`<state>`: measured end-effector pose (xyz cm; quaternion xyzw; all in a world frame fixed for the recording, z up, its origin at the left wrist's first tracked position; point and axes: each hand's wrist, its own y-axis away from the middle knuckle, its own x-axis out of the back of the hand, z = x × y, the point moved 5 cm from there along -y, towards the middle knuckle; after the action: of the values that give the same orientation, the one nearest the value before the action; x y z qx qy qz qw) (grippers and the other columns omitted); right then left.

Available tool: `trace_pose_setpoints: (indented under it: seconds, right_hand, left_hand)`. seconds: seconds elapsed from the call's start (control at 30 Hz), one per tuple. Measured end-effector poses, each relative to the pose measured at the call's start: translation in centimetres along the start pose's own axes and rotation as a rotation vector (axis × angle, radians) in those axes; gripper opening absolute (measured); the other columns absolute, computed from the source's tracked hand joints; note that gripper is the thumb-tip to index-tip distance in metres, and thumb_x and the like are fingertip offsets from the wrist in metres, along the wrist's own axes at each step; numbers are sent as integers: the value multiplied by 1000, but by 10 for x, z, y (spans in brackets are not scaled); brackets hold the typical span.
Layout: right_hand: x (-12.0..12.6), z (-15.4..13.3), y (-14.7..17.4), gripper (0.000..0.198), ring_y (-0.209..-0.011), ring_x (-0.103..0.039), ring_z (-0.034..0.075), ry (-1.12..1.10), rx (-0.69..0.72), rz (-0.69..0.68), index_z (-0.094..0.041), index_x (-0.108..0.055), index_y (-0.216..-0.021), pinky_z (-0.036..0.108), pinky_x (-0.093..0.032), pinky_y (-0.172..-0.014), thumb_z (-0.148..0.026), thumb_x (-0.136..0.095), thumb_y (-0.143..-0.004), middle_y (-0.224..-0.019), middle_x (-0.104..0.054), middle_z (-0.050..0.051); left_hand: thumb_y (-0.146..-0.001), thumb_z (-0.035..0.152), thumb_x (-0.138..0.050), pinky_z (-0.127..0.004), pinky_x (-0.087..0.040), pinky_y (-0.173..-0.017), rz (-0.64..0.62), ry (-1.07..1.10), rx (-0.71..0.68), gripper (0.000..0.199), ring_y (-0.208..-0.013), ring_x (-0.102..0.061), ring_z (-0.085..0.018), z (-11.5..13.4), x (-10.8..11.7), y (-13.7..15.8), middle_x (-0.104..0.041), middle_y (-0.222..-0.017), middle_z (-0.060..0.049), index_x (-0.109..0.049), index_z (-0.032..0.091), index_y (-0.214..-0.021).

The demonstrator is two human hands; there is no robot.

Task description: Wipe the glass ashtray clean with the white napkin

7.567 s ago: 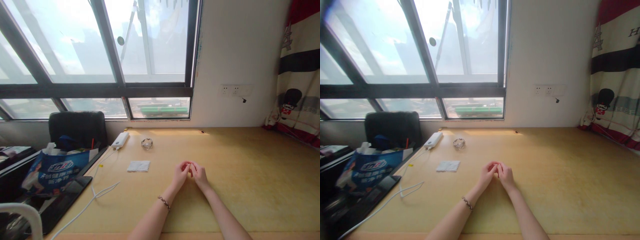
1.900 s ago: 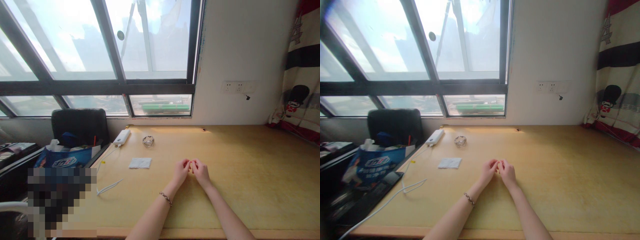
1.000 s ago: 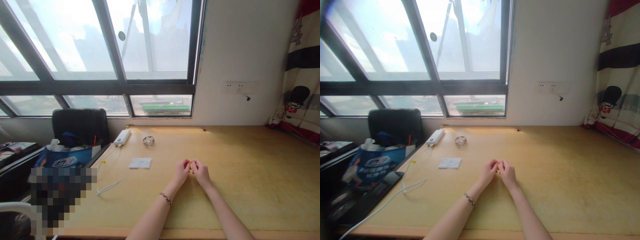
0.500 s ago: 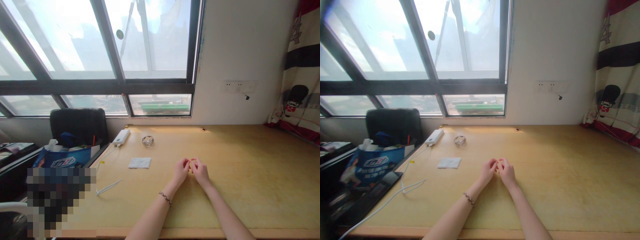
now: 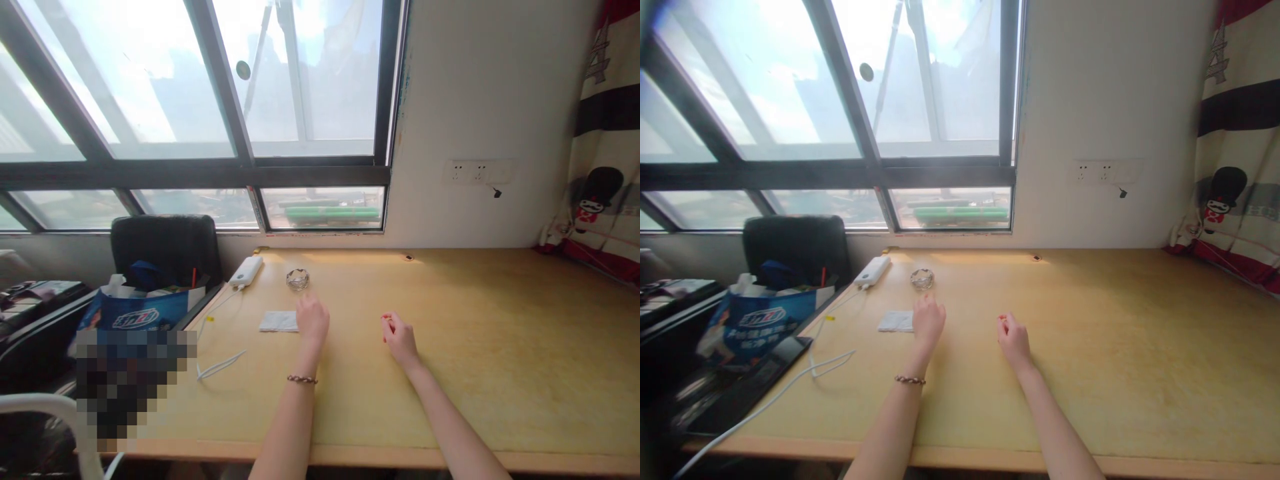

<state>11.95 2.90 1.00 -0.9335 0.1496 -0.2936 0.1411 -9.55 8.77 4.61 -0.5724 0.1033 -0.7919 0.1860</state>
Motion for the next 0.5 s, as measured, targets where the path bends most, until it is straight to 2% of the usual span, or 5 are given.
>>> trace_pose_setpoints:
  seconds: [0.07,0.17,0.33,0.43,0.5]
  right_hand:
    - [0,-1,1,29,-41,-50,12,11,4,-8,-16,-54,-82,21,-36,-46,-36,-32,-80,-44,-51,-2]
    - [-1,-1,2,30,-41,-49,12,27,9,-15,-16,-56,-81,21,-36,-46,-35,-33,-79,-44,-51,-1]
    - [-3,2,2,30,-41,-50,12,23,-1,-18,-16,-56,-81,21,-36,-46,-34,-33,-79,-43,-51,-2]
    - [-3,2,2,28,-42,-50,12,24,4,-19,-17,-55,-81,22,-38,-47,-33,-34,-79,-44,-51,-2]
    - [0,-3,1,25,-49,-53,13,10,29,6,-16,-55,-84,23,-40,-51,-33,-38,-77,-54,-56,1]
  left_hand:
    - [-76,18,-37,-39,-34,-76,27,-109,152,29,-97,-44,-29,-20,4,-4,-49,-101,-20,-48,9,-101]
    - [-75,14,-35,-40,-36,-70,-53,-166,280,28,-91,-49,-30,-36,-3,-2,-50,-99,-22,-51,8,-97]
    - [-73,10,-36,-33,-39,-65,-165,-18,193,25,-81,-55,-26,-33,-17,-4,-58,-85,-19,-60,7,-79]
    - [-74,19,-40,-32,-40,-66,-138,237,154,23,-77,-57,-24,-21,-17,-7,-61,-78,-15,-62,10,-74]
    - [-72,27,-46,-31,-42,-67,-187,635,162,23,-75,-57,-21,-8,-21,-5,-62,-75,-11,-62,12,-77]
